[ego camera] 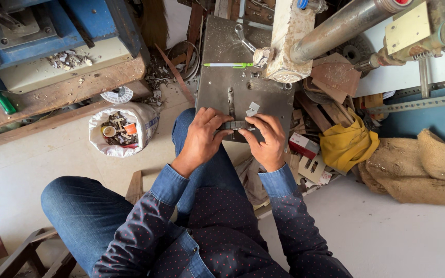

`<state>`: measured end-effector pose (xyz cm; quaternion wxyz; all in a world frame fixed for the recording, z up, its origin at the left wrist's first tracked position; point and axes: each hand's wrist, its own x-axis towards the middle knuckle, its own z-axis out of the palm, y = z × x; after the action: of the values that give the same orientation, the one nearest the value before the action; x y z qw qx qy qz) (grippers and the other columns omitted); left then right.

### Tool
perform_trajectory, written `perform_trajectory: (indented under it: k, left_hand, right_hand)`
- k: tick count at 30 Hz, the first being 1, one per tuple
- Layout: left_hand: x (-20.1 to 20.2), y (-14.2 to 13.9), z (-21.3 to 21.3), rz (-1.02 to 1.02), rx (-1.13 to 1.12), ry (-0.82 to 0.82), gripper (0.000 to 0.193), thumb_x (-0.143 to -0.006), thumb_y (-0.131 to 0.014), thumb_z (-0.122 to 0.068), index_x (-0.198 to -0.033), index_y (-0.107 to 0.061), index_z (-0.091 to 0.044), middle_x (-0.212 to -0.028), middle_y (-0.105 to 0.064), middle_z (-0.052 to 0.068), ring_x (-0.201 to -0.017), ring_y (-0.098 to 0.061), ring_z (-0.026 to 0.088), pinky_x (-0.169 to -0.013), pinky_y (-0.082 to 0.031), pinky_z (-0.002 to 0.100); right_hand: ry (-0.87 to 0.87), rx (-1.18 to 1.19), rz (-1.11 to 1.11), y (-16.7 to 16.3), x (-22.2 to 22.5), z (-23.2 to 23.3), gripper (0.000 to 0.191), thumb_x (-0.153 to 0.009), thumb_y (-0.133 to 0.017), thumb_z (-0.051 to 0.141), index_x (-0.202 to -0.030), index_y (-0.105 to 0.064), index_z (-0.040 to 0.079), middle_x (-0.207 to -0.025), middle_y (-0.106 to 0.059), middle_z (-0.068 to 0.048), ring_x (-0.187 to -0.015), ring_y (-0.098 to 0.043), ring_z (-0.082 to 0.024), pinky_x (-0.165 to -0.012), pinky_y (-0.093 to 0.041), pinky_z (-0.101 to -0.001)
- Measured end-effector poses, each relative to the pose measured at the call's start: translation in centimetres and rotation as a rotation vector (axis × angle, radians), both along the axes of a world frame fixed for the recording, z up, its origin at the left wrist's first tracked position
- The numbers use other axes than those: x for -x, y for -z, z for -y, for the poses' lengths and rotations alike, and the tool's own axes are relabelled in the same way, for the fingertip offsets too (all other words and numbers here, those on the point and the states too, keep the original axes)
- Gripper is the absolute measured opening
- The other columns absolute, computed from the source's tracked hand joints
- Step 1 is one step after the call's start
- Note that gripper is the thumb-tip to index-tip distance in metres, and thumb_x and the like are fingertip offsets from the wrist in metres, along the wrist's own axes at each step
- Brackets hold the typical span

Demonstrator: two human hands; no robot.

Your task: The person sits and assembles a slotted metal rotor, repeatedly taking small white insulator pieces, shaping them by hand, and pressing them one at a time into the slots around the rotor. They briefly handle a white plastic bag of the pieces and continue inserting them into the rotor slots.

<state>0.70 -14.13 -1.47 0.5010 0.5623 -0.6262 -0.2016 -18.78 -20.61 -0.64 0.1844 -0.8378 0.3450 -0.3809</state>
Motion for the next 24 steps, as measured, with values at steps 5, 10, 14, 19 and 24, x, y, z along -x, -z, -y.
perform_trajectory:
  k: [5,10,14,19,24]
  left_hand:
    - [0.2,0.5,0.5,-0.008,-0.039,-0.011,0.031,-0.08,-0.081,-0.008,-0.11,-0.074,-0.005,-0.102,-0.066,0.009,-0.094,-0.058,0.032,-0.084,-0.05,0.042]
    - [-0.3,1.3,1.6,-0.006,-0.065,-0.006,0.035,-0.081,-0.082,-0.012,-0.113,-0.073,-0.002,-0.104,-0.068,0.011,-0.097,-0.062,0.03,-0.087,-0.052,0.041]
    - [-0.8,1.5,2.9,-0.009,-0.193,-0.008,0.034,-0.084,-0.082,-0.014,-0.114,-0.073,-0.001,-0.101,-0.071,0.011,-0.093,-0.065,0.027,-0.087,-0.054,0.039]
    - [-1.7,1.0,4.2,-0.05,-0.201,-0.005,0.037,-0.083,-0.082,-0.013,-0.116,-0.072,0.002,-0.102,-0.07,0.015,-0.094,-0.067,0.03,-0.086,-0.054,0.041]
    - [-2.0,0.6,4.8,-0.085,-0.227,0.022,0.041,-0.082,-0.082,-0.016,-0.118,-0.07,0.002,-0.105,-0.07,0.016,-0.097,-0.068,0.031,-0.088,-0.055,0.041]
  right_hand:
    - [-0.003,-0.032,0.012,-0.2,-0.3,0.3,0.037,-0.083,-0.088,0.01,-0.116,-0.071,0.006,-0.112,-0.069,-0.011,-0.101,-0.069,-0.029,-0.085,-0.056,-0.0386]
    - [-0.008,-0.015,0.031,0.0,-0.3,1.3,0.039,-0.087,-0.085,0.014,-0.122,-0.07,0.005,-0.116,-0.068,-0.013,-0.105,-0.068,-0.03,-0.088,-0.056,-0.0393]
    - [0.112,-0.132,0.107,1.0,0.6,1.8,0.03,-0.097,-0.076,0.015,-0.125,-0.07,0.006,-0.116,-0.068,-0.012,-0.1,-0.07,-0.026,-0.086,-0.058,-0.0352]
    - [0.277,-0.289,-0.054,2.6,2.2,2.3,0.019,-0.094,-0.076,0.01,-0.113,-0.074,0.006,-0.105,-0.07,-0.011,-0.083,-0.07,-0.022,-0.074,-0.056,-0.0321]
    - [0.274,-0.397,-0.179,2.9,2.4,2.7,0.016,-0.091,-0.081,0.016,-0.104,-0.077,0.009,-0.099,-0.07,-0.009,-0.078,-0.071,-0.024,-0.07,-0.056,-0.0334]
